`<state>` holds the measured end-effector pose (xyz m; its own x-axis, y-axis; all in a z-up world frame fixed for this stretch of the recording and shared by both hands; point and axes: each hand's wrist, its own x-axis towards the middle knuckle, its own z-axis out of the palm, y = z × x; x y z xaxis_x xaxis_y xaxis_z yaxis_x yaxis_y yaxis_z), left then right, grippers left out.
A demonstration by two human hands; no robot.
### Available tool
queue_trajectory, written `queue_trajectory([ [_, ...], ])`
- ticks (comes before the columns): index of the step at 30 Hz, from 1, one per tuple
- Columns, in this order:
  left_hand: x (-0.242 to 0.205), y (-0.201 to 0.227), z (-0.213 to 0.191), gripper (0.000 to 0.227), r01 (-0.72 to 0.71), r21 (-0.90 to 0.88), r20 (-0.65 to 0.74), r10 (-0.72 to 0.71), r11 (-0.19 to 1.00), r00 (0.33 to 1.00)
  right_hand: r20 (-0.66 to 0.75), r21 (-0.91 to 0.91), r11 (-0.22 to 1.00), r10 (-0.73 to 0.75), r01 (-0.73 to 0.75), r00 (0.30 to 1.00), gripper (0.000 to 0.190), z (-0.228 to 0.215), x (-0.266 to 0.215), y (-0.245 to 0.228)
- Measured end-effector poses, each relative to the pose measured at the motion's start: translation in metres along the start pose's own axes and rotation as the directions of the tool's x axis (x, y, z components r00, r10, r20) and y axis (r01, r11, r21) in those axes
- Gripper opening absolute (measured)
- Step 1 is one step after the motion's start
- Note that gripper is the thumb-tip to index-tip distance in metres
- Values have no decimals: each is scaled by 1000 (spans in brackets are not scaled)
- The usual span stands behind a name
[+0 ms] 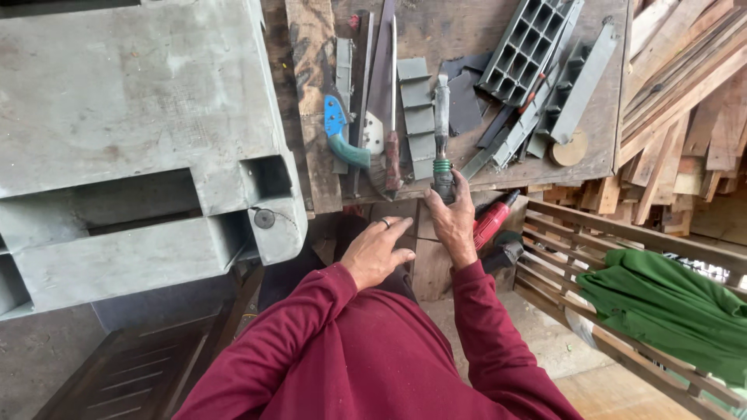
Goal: The person scrapes a grey metal surface with a chisel to remove debris, then uses a soldering iron to heat and scrape the same area. Finally, the person uses a metal file to smooth the edges of the metal structure.
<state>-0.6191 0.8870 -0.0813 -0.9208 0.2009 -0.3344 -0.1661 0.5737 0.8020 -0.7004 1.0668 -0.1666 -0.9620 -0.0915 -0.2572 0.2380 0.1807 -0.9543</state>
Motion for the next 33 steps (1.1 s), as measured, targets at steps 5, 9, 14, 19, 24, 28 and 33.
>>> queue_trajectory([
  [5, 19, 11, 2, 56, -38, 73, -111, 46, 997, 993, 19, -60, 997, 59, -58, 998, 62, -7, 22, -6],
  [9, 30, 12, -20, 49, -28, 101, -300, 57, 995, 952, 85, -16, 999, 44, -43, 995, 66, 1, 79, -29],
  [14, 34, 2, -39, 46, 55, 77, -430, -17, 996, 903, 60, -342, 934, -84, 100, 995, 68, 23, 194, -45],
  [19, 50, 9, -32, 49, 74, -6, -522, -66, 997, 850, 21, -560, 816, -161, 145, 987, 69, 40, 237, -38],
  [24, 72, -6, -23, 51, 22, -111, -510, -76, 994, 857, 19, -651, 733, -248, 200, 969, 72, 54, 233, -30],
  [28, 97, -7, -17, 51, -33, -163, -513, -56, 986, 856, -5, -698, 676, -336, 237, 942, 65, 57, 204, -42],
  [33, 69, 13, -42, 67, -166, -245, -653, -36, 955, 757, 200, -20, 927, -362, 373, 910, 42, 81, 101, -76],
])
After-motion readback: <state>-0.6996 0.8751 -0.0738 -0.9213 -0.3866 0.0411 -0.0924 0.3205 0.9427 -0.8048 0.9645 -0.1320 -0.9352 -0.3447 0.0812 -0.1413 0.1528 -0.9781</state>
